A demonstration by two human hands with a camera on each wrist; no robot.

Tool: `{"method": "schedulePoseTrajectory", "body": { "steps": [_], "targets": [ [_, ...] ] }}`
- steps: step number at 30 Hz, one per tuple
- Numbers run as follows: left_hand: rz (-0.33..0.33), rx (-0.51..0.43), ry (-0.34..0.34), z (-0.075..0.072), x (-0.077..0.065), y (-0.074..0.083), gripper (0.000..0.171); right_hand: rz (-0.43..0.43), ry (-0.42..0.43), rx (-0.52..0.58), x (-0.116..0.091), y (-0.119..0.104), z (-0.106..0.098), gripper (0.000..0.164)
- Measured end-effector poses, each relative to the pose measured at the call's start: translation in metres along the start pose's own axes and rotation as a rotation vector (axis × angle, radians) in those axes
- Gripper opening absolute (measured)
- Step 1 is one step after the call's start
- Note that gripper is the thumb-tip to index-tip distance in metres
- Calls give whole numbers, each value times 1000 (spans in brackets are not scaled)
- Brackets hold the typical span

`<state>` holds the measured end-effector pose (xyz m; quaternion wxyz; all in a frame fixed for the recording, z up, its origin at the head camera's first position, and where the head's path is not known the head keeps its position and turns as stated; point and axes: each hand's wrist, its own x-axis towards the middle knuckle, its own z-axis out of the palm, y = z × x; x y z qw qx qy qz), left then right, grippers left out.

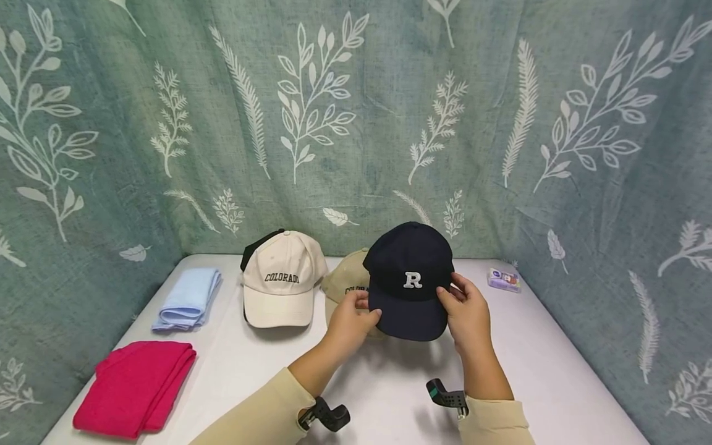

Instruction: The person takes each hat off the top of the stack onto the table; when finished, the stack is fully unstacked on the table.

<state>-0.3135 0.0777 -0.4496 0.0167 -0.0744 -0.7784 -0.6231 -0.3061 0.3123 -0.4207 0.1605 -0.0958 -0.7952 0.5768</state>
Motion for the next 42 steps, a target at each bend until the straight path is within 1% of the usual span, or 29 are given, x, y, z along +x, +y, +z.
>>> {"method": "schedulePoseTrajectory", "body": {
  "steps": [5,12,13,19,22,25,29,31,37,40,42],
  "targets": [
    [15,7,-24,8,4,4,46,15,33,4,3,1,-6,66],
    [-20,19,-76,25,10,6,54,43,79,-7,10,4,-17,63],
    [-17,23,-81,28,11,7,55,46,84,-11,11,5,-19,63],
    [4,59,-82,46,16,8,55,66,106,-10,21,17,-31,64],
    [-2,67,-77,56,16,6,54,80,117,0,23,27,-36,63],
    [-13,72,-71,63,14,2,55,96,119,5,23,41,-38,63],
    [-10,96,-74,69,13,-10,52,111,119,2,23,59,-37,63],
    [-2,107,-76,71,14,-16,49,113,113,-12,23,63,-37,63],
    [17,120,-76,82,16,-25,44,112,112,-80,24,69,-38,62],
    [11,138,-56,89,13,-31,42,134,120,-76,25,75,-37,59],
    [6,165,-30,93,12,-34,42,145,126,-66,26,80,-36,57]
  ]
}}
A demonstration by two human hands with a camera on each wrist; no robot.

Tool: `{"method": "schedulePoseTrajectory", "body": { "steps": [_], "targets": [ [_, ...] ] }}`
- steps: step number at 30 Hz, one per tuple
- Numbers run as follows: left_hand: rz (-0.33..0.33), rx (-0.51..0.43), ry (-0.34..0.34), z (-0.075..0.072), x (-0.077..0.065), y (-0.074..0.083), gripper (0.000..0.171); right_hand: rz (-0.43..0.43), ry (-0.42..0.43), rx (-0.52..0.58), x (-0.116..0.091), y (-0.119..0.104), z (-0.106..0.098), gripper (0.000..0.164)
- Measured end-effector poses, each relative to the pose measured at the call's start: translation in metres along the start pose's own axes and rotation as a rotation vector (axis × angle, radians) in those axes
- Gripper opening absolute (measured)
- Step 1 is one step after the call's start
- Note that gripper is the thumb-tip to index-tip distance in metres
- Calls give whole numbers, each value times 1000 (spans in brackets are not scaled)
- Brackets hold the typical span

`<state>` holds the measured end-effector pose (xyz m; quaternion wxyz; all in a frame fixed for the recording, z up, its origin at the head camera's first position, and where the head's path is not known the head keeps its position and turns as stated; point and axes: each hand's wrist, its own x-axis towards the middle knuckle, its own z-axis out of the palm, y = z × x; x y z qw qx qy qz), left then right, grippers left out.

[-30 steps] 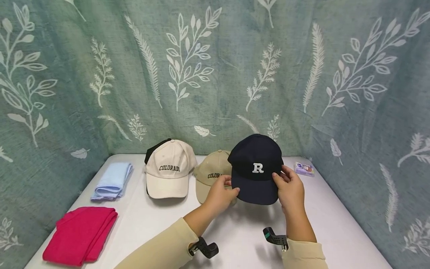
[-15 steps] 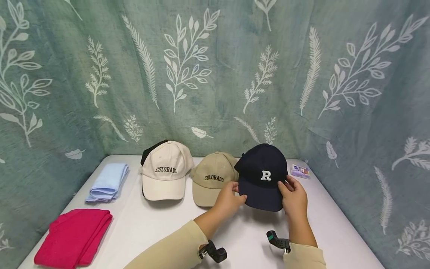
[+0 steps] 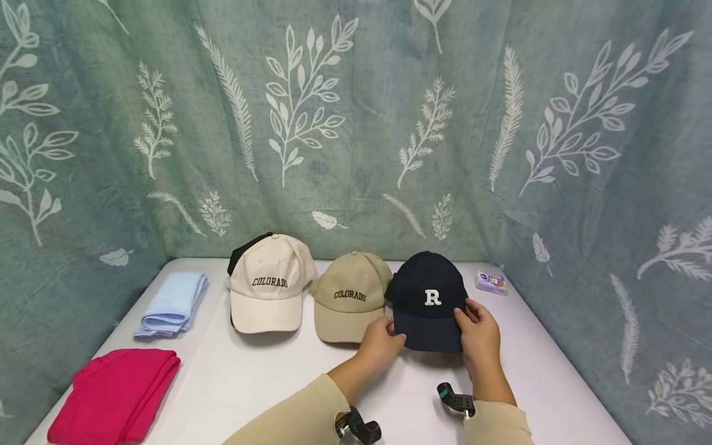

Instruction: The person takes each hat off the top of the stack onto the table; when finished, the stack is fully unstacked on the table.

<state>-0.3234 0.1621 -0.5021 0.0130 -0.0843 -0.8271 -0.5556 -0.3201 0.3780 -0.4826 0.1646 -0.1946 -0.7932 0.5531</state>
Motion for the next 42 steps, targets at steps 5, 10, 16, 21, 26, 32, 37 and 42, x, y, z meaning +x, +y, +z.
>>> {"method": "schedulePoseTrajectory", "body": {
  "steps": [5,10,16,21,26,32,37,42],
  "targets": [
    [-12,34,35,7,-4,0,49,-19,8,-16,6,11,5,56],
    [-38,36,24,10,-6,3,63,-7,-4,-21,10,18,8,55],
    [-41,-5,13,10,-8,2,63,4,-38,-11,11,20,9,59],
    [-41,-85,32,10,-12,2,67,-3,-93,-72,10,21,8,61],
    [-50,-97,42,8,-14,5,67,-15,-97,-113,9,19,7,61],
    [-46,-92,4,4,-14,9,67,-23,-85,-200,9,17,8,59],
    [-82,-103,-42,4,-17,10,73,-39,-102,-211,9,19,8,59],
    [-98,-95,-49,3,-18,10,70,-47,-112,-192,7,20,8,61]
  ]
}}
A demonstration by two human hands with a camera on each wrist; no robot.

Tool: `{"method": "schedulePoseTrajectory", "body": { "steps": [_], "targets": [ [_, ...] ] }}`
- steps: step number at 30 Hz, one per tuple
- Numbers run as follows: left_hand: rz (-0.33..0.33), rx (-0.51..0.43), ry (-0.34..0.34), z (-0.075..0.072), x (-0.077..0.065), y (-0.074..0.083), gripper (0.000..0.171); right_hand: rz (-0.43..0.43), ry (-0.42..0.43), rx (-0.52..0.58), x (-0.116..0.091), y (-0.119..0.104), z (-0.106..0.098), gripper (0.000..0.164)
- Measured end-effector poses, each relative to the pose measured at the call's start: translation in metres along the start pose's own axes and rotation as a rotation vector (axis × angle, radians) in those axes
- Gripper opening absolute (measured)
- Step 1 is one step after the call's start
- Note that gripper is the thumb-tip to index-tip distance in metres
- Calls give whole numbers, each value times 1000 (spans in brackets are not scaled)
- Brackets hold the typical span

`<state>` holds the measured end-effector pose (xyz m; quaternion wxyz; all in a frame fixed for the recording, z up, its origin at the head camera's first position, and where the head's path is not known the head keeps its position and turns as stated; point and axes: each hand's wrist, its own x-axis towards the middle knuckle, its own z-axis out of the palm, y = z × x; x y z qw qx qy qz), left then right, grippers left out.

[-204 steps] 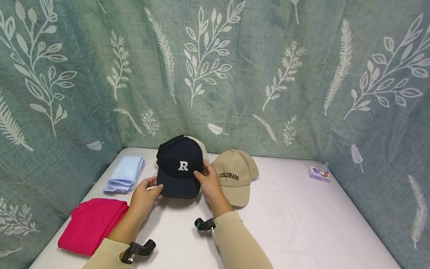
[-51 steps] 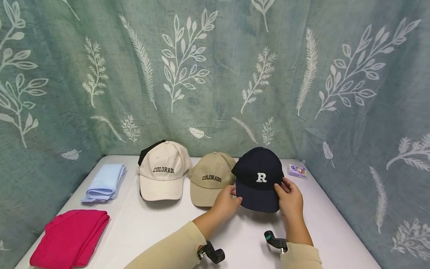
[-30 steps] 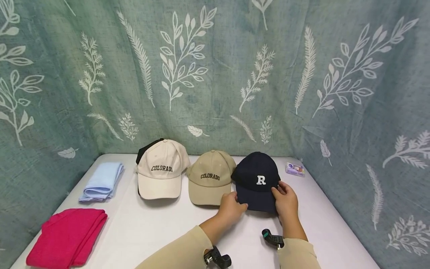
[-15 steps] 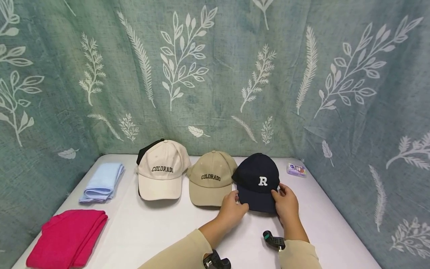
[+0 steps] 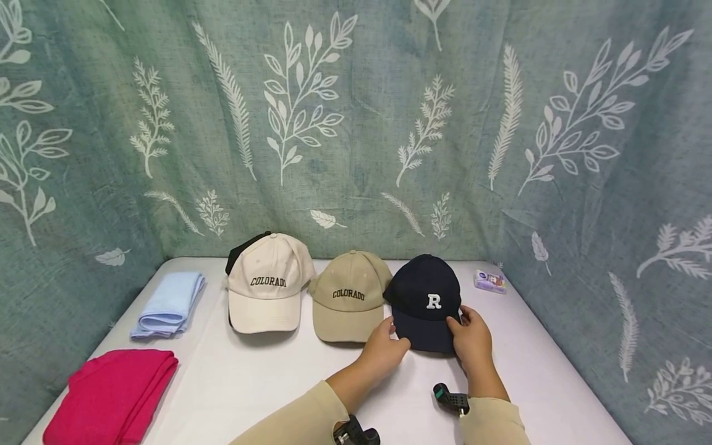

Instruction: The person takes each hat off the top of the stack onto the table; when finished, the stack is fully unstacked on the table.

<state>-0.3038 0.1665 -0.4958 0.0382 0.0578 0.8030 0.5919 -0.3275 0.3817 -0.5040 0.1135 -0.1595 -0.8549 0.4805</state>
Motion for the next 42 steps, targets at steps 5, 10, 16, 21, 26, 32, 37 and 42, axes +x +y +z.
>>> {"method": "schedulePoseTrajectory", "body": {
  "steps": [5,10,16,21,26,32,37,42],
  "targets": [
    [5,8,-23,-8,-2,2,60,8,9,17,-4,-2,1,60],
    [-13,17,-67,-15,-1,4,59,30,2,51,-9,-7,0,62],
    [1,24,-109,-26,-5,5,55,19,27,36,-13,-9,1,63],
    [40,37,-153,-41,-13,3,50,-53,73,-39,-18,-13,5,61],
    [75,39,-176,-57,-15,3,44,-139,116,-52,-23,-27,8,57],
    [78,-31,-185,-71,-21,2,35,-194,99,-3,-33,-45,13,53],
    [84,-66,-203,-82,-31,0,30,-201,46,99,-44,-56,23,49],
    [82,-85,-197,-96,-39,-3,29,-253,-11,126,-57,-66,34,47]
  ]
}}
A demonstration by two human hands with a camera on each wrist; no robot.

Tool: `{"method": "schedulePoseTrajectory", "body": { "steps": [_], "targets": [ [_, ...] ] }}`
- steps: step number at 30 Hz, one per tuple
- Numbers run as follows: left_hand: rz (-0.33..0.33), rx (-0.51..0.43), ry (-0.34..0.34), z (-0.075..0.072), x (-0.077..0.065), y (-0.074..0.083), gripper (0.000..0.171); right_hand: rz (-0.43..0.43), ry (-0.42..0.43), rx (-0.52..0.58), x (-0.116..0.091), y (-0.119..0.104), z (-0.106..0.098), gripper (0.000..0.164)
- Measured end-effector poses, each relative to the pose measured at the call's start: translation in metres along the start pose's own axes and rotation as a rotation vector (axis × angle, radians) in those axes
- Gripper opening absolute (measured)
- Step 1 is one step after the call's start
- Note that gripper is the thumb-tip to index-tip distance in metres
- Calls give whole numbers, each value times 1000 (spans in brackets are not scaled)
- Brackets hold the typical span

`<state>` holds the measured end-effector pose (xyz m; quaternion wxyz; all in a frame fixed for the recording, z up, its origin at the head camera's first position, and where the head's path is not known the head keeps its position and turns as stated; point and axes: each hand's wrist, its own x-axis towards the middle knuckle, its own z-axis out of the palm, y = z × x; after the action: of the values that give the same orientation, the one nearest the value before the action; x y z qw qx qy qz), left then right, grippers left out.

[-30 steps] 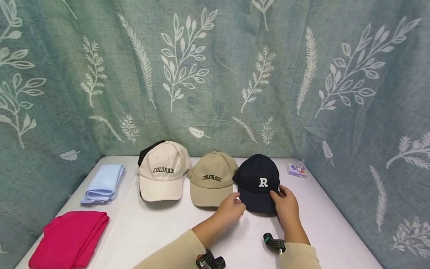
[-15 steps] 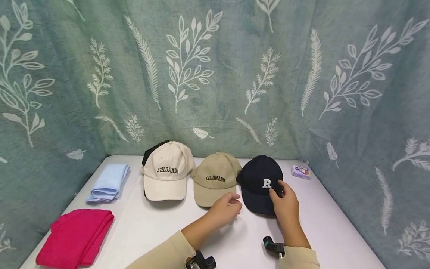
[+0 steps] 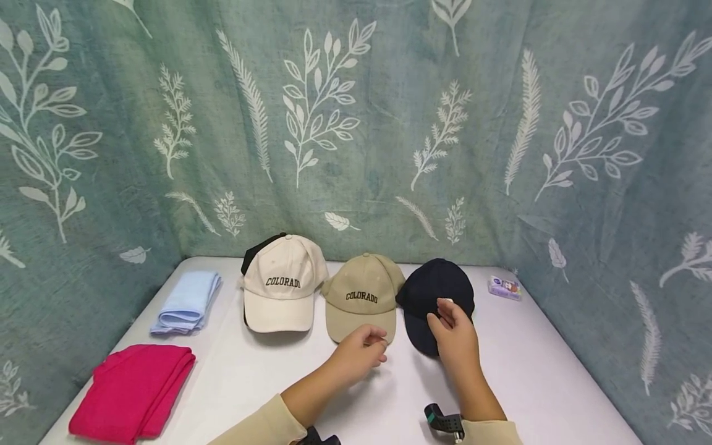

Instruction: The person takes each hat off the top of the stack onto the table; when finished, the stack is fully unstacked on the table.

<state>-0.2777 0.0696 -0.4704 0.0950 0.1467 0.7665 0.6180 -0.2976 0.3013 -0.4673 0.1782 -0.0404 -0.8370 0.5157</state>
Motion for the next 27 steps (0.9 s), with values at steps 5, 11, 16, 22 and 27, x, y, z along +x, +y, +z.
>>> {"method": "schedulePoseTrajectory", "body": {
  "steps": [5,11,16,22,27],
  "targets": [
    [-2,6,27,-16,-6,-2,31,-31,-108,40,-6,-10,17,45],
    [-17,24,59,-35,-13,-6,34,2,-206,132,-11,-16,35,43],
    [-11,37,87,-48,-19,-9,34,10,-227,171,-13,-17,44,42],
    [-15,40,116,-62,-26,-17,33,20,-271,179,-15,-19,54,44],
    [-24,40,131,-73,-28,-20,34,45,-313,185,-11,-24,63,47]
  ]
}}
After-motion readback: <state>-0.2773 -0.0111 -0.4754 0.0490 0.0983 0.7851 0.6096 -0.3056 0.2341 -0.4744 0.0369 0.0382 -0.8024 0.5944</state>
